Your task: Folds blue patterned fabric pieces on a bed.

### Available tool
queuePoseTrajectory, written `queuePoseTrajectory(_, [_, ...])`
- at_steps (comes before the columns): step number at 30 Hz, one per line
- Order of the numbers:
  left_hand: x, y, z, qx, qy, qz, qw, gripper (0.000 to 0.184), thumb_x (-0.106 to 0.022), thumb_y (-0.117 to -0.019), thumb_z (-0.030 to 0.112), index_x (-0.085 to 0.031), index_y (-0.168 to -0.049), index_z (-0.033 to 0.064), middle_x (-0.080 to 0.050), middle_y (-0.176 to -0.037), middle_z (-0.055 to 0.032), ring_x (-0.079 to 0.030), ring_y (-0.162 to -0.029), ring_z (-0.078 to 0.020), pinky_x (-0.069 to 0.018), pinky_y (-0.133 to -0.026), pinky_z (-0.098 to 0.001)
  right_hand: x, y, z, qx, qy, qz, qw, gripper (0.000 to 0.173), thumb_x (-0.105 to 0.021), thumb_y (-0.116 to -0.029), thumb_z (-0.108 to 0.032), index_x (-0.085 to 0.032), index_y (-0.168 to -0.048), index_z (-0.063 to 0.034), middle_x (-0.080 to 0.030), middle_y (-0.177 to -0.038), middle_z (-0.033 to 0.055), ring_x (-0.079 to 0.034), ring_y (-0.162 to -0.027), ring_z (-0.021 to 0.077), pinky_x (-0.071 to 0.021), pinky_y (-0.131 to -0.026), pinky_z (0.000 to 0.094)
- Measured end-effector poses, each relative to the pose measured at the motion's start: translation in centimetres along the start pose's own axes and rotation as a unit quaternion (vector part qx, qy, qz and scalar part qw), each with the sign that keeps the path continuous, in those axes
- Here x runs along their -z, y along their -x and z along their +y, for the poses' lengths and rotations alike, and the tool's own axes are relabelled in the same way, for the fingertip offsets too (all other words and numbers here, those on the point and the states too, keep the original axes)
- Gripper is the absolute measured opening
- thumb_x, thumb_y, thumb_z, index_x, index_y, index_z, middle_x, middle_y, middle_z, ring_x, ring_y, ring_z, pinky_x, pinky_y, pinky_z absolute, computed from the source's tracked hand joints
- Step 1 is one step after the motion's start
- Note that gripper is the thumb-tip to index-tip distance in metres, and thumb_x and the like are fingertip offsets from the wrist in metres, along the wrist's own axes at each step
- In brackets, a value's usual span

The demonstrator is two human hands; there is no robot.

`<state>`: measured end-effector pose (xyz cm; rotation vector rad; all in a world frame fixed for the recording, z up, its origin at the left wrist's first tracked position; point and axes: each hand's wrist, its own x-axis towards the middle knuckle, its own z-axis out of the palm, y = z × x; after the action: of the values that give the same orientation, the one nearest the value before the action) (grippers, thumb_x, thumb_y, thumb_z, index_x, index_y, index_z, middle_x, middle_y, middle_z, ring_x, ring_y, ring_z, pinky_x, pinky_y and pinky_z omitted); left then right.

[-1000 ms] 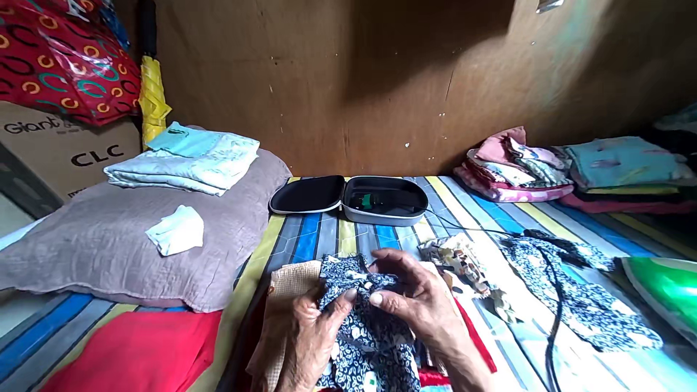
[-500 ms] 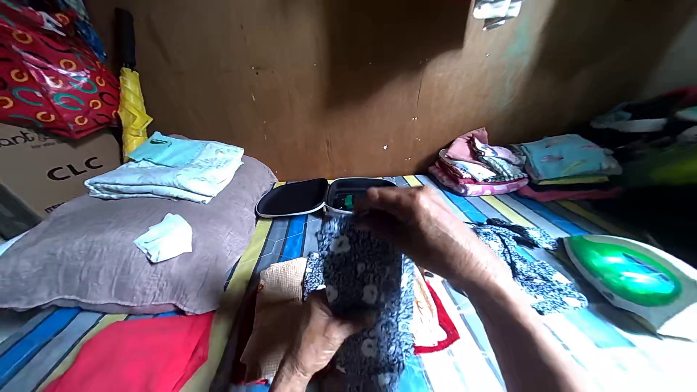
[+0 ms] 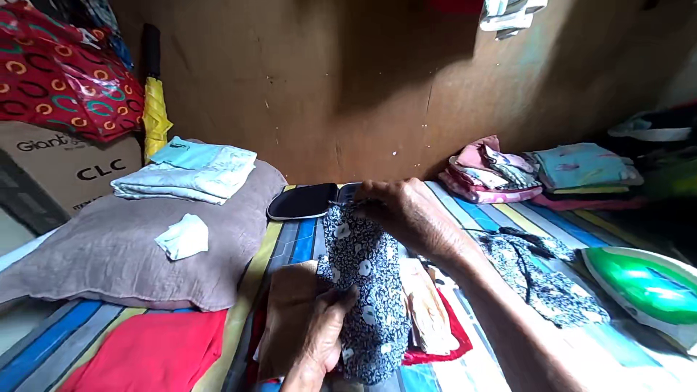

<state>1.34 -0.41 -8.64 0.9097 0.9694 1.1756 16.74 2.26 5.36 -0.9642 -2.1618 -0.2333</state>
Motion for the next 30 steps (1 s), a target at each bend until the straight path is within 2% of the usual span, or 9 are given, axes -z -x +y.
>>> queuePoseTrajectory(4, [0.5,-0.8,-0.5,0.028,0.021,0.028,0.999,0.009,-0.056,-0.1024,0.006,-0.062,-0.105,-0.0004,-0.067,-0.094,-0.0057,-0.066,-0.087,-0.0105,-0.0562,-0.081,-0.0291,-1.2,1.5,-0.3,0.022,0.001,0.018,1.0,0.004,-0.072,-0.0899,-0.007,-0.074,-0.093,-0.0052,-0.07,-0.081,0.0064,-0.069,-0.072,0.0198,-0.0551,-0.064,0.0392])
queuePoseTrajectory(8, [1.4,-0.5,-0.1,-0.032,0.084,0.059,0.994,0.015,-0.045,-0.1042,0.002,-0.058,-0.11,-0.0007,-0.067,-0.09,-0.0021,-0.066,-0.082,-0.0064,-0.057,-0.076,-0.0257,-0.7,5.8,-1.9,0.04,-0.048,-0.045,0.997,0.004,-0.072,-0.0878,-0.015,-0.074,-0.086,-0.0131,-0.068,-0.078,-0.0025,-0.067,-0.072,0.0101,-0.0564,-0.064,0.0284])
queuePoseTrajectory(12, [2.2,-0.3,0.7,-0.063,0.036,0.089,0.993,0.022,-0.037,-0.106,0.003,-0.058,-0.109,0.0005,-0.067,-0.084,0.0007,-0.067,-0.076,-0.0013,-0.058,-0.071,-0.0202,-0.6,11.1,-2.5,-0.02,-0.207,-0.182,0.961,0.016,-0.075,-0.0875,-0.013,-0.077,-0.1,-0.0024,-0.076,-0.098,0.0125,-0.073,-0.091,0.0235,-0.058,-0.083,0.0368])
queuePoseTrajectory(16, [1.9,0.0,0.9,-0.133,0.027,0.042,0.99,0.024,-0.039,-0.099,-0.007,-0.06,-0.107,0.0027,-0.072,-0.086,0.0048,-0.07,-0.08,0.0002,-0.0601,-0.076,-0.02,-4.0,11.8,0.7,-0.227,-0.226,-0.039,0.947,0.03,-0.061,-0.0991,-0.023,-0.071,-0.116,0.0001,-0.072,-0.108,0.0118,-0.069,-0.091,0.0169,-0.0569,-0.081,0.0354])
queuePoseTrajectory(19, [2.3,-0.4,0.0,-0.254,0.014,-0.046,0.966,0.037,-0.042,-0.0933,-0.009,-0.073,-0.097,0.0097,-0.077,-0.089,0.0101,-0.071,-0.084,0.0025,-0.0597,-0.081,-0.0192,-5.8,10.9,2.7,-0.292,-0.358,-0.026,0.887,0.05,-0.063,-0.0943,-0.03,-0.058,-0.137,-0.0034,-0.065,-0.121,0.0052,-0.065,-0.106,0.0086,-0.0552,-0.09,0.0293])
queuePoseTrajectory(21, [2.8,-1.1,-0.6,-0.335,-0.008,-0.098,0.937,0.035,-0.049,-0.0951,-0.005,-0.079,-0.099,0.0136,-0.078,-0.097,0.0093,-0.071,-0.092,0.0011,-0.0586,-0.087,-0.0204,-6.0,10.4,2.8,-0.278,-0.426,-0.056,0.859,0.041,-0.068,-0.0906,-0.025,-0.063,-0.124,-0.0029,-0.067,-0.118,0.0009,-0.063,-0.106,0.0034,-0.0543,-0.092,0.0246])
queuePoseTrajectory(24, [3.0,-0.9,-0.5,-0.446,-0.101,-0.069,0.887,0.023,-0.058,-0.0936,0.001,-0.08,-0.093,0.0098,-0.078,-0.097,0.0062,-0.07,-0.097,0.0014,-0.0565,-0.091,-0.019,-5.5,11.2,1.9,-0.22,-0.41,-0.034,0.884,0.014,-0.067,-0.0917,-0.019,-0.071,-0.097,-0.0059,-0.07,-0.101,-0.0053,-0.063,-0.095,-0.0044,-0.0532,-0.084,0.0183])
queuePoseTrajectory(27, [3.0,1.7,1.5,-0.538,-0.244,-0.039,0.806,0.006,-0.067,-0.0896,0.005,-0.072,-0.086,0.0069,-0.071,-0.088,0.0027,-0.065,-0.092,0.0055,-0.053,-0.086,-0.0106,-2.8,13.6,0.4,-0.107,-0.41,0.003,0.906,0.019,-0.069,-0.0962,-0.03,-0.071,-0.096,-0.011,-0.072,-0.098,-0.0069,-0.065,-0.099,-0.0046,-0.054,-0.087,0.0172])
queuePoseTrajectory(30, [3.1,5.3,2.4,-0.571,-0.29,-0.106,0.761,0.009,-0.063,-0.0953,0.006,-0.064,-0.087,0.0025,-0.063,-0.084,-0.0079,-0.063,-0.086,-0.005,-0.0505,-0.082,-0.0138,-0.7,15.9,-0.8,-0.055,-0.468,-0.034,0.881,0.02,-0.065,-0.1002,-0.026,-0.068,-0.099,-0.0068,-0.073,-0.096,0.0,-0.067,-0.098,0.0001,-0.055,-0.088,0.0192])
